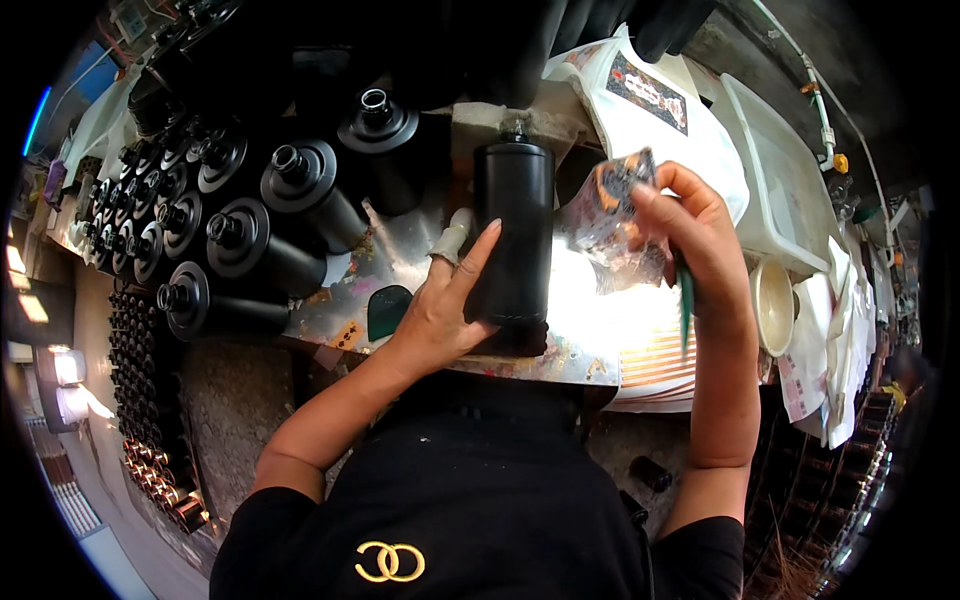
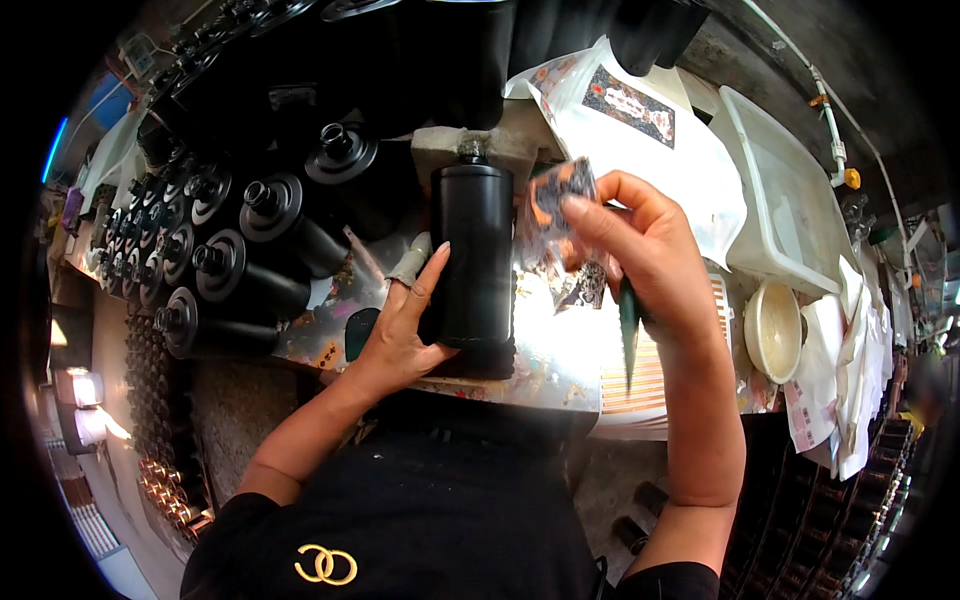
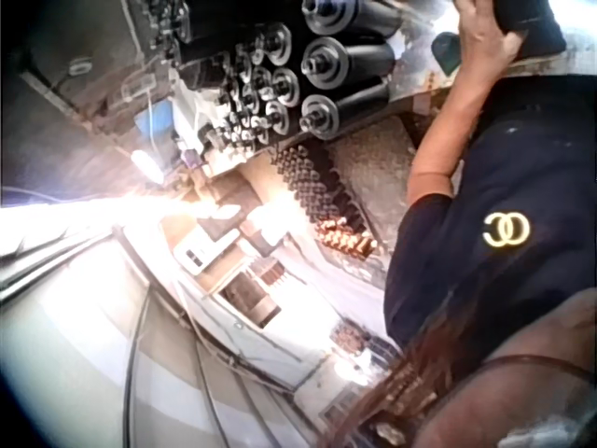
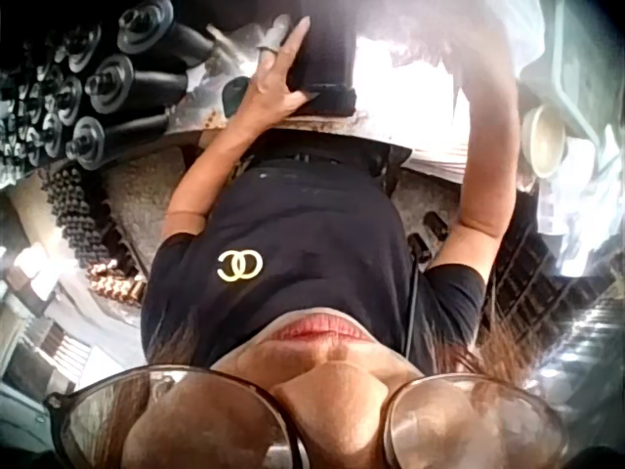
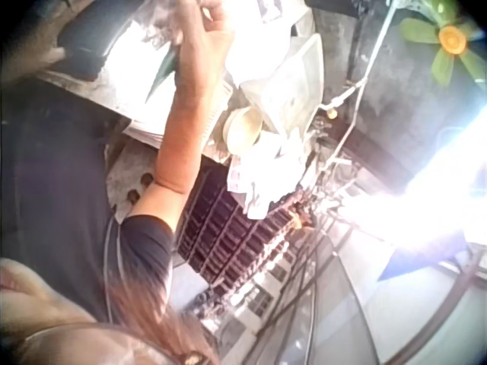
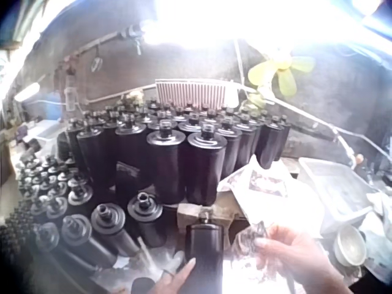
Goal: The person wraps a cylindrical container with a clear plastic sleeve, using a green plastic scraper to smooth the sleeve and remove air bubbles. They rotate the container to cover all sides, then place it aside and repeat the process with another container.
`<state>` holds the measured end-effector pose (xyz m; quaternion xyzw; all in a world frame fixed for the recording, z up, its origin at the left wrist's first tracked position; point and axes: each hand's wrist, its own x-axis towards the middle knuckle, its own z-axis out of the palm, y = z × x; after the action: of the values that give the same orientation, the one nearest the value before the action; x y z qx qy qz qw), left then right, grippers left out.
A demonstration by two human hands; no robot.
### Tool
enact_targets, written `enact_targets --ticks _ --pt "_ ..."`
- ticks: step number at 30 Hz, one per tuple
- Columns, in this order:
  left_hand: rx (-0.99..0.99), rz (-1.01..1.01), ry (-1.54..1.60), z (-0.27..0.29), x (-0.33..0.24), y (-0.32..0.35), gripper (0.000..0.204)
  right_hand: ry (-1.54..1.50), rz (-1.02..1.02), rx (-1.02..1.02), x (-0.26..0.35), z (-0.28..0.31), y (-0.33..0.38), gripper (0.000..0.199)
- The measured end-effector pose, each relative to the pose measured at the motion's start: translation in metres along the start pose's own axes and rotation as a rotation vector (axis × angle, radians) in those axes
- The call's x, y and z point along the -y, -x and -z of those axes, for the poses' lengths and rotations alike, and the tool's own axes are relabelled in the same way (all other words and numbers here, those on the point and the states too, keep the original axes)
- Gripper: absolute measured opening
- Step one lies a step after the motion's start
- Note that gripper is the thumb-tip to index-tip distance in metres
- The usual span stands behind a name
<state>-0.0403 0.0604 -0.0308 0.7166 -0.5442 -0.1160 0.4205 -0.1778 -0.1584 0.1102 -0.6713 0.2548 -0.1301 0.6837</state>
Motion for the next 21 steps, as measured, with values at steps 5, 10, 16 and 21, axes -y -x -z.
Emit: enact_targets --ticks 5,10,16,21 --pt "-0.035 0.040 0.126 0.021 -0.016 -0.008 0.093 -0.793 0.162 0.174 -0.016 -0.032 0.009 0.030" --pt "0.032 0.459 1.220 0.040 -0.018 -0.011 0.050 -0.866 -0.154 0.005 -0.070 -0.071 0.026 0.026" --pt "-0.039 0.528 0.892 0.032 -0.023 -0.030 0.018 -0.791 -0.200 -0.131 -0.071 -0.088 0.048 0.025" --pt "-0.064 0.640 1.037 0.036 -0.028 -0.023 0.018 -0.685 -0.275 -0.074 -0.079 -0.077 0.050 0.019"
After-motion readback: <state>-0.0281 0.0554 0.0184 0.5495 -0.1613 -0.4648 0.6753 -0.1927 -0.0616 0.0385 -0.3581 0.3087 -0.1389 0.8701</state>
